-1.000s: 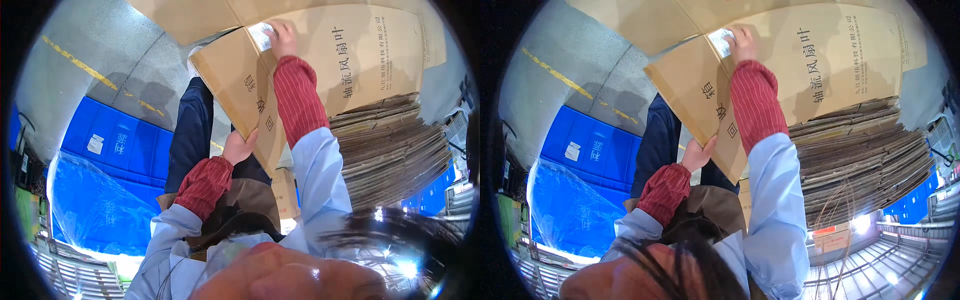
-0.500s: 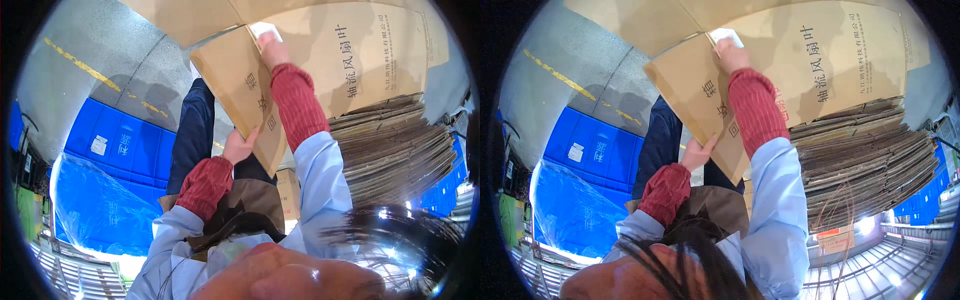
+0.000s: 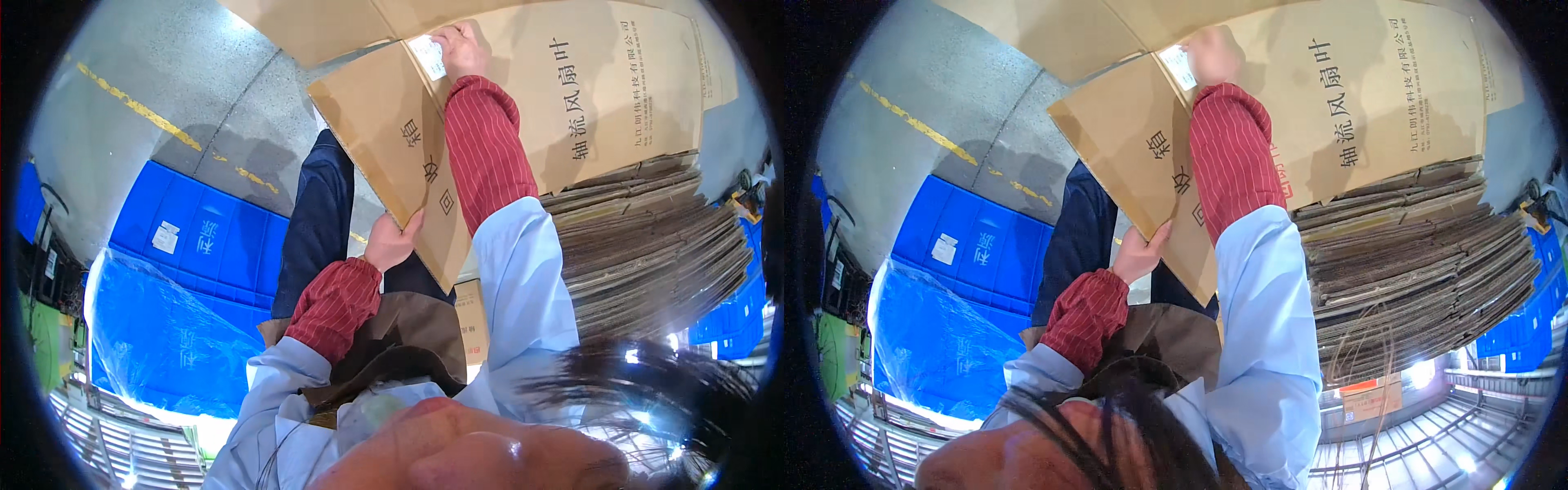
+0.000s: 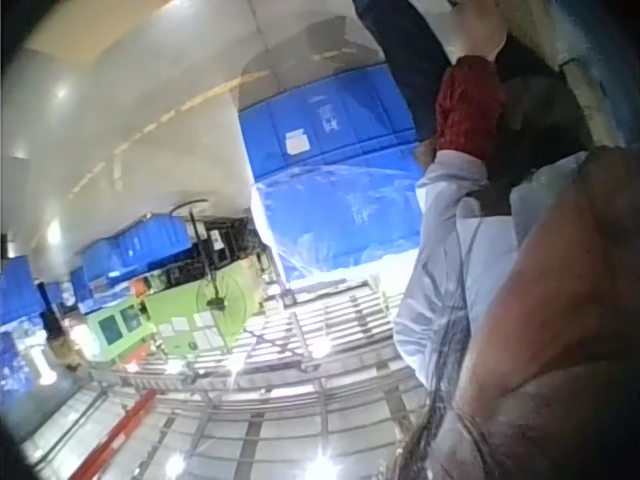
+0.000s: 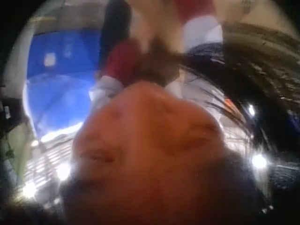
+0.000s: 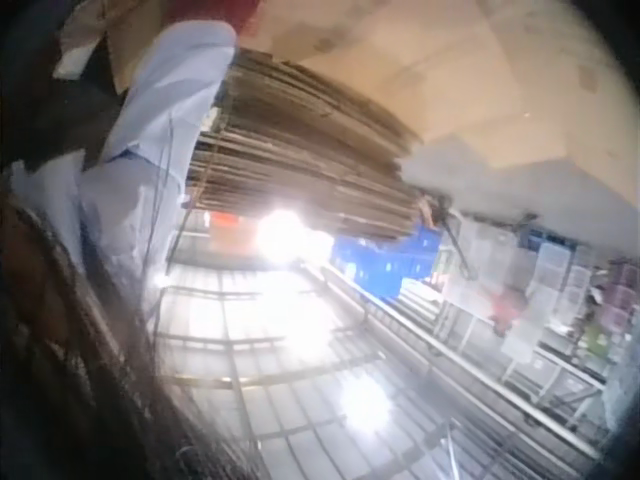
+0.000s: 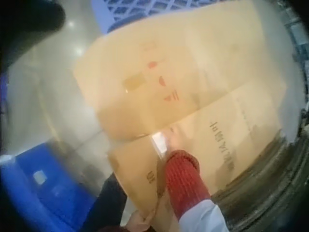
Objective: Assembling and sealing cardboard boxes using a tape dispenser in a factory setting.
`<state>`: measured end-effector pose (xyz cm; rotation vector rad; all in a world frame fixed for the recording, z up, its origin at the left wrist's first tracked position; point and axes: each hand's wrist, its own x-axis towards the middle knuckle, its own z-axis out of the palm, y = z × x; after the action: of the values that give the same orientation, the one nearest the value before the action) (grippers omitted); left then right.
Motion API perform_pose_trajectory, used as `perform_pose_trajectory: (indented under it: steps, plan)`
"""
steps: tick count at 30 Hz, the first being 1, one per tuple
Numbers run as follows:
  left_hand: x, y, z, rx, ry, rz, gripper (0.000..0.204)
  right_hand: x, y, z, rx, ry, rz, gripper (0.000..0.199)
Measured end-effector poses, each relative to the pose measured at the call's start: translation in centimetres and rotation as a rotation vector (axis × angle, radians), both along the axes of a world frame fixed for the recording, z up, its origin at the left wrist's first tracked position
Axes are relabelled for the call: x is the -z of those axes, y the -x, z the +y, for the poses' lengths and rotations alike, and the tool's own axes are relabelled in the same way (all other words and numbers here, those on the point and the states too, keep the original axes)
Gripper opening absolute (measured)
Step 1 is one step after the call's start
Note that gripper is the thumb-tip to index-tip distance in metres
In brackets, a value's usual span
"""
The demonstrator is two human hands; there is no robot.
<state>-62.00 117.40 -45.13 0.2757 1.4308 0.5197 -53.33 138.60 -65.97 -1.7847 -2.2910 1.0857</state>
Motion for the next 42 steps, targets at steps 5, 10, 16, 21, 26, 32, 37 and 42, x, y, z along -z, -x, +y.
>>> perform_pose_trajectory:
  steps: [5, 10, 16, 21, 26, 32, 37, 42]
  plan:
    - [0.3, 0.0, -0.5, 0.075, 0.019, 0.045, 0.018, -1.6, 1.2, -0.9, -0.041, -0.005, -0.244, 0.015]
    - [0.2, 0.2, -0.2, -0.005, 0.030, 0.035, 0.023, -1.6, 0.0, -3.3, 0.000, 0.127, -0.139, 0.017]
    - [-0.1, 0.4, 0.0, 0.052, 0.053, 0.056, 0.024, -0.2, 0.8, -1.2, 0.053, -0.131, -0.044, 0.025]
    - [0.1, 0.1, -0.4, 0.034, 0.013, 0.047, 0.022, -0.9, 2.0, -0.4, -0.006, 0.002, -0.267, 0.011]
    - [-0.4, 0.2, -0.2, -0.033, 0.010, -0.015, 0.022, -1.4, 1.0, -1.3, -0.038, -0.046, -0.124, 0.009]
    - [0.3, 0.3, -0.7, 0.042, -0.100, 0.070, 0.024, -2.6, 0.6, -4.2, 0.036, -0.111, 0.085, 0.005]
    - [1.2, 0.0, -0.9, -0.002, 0.086, 0.194, 0.027, -6.2, -2.3, -10.5, 0.055, 0.081, 0.028, 0.009]
    - [1.4, -0.1, -1.4, -0.027, 0.009, 0.170, 0.028, -4.1, -1.6, -6.1, 0.131, -0.097, 0.001, 0.016]
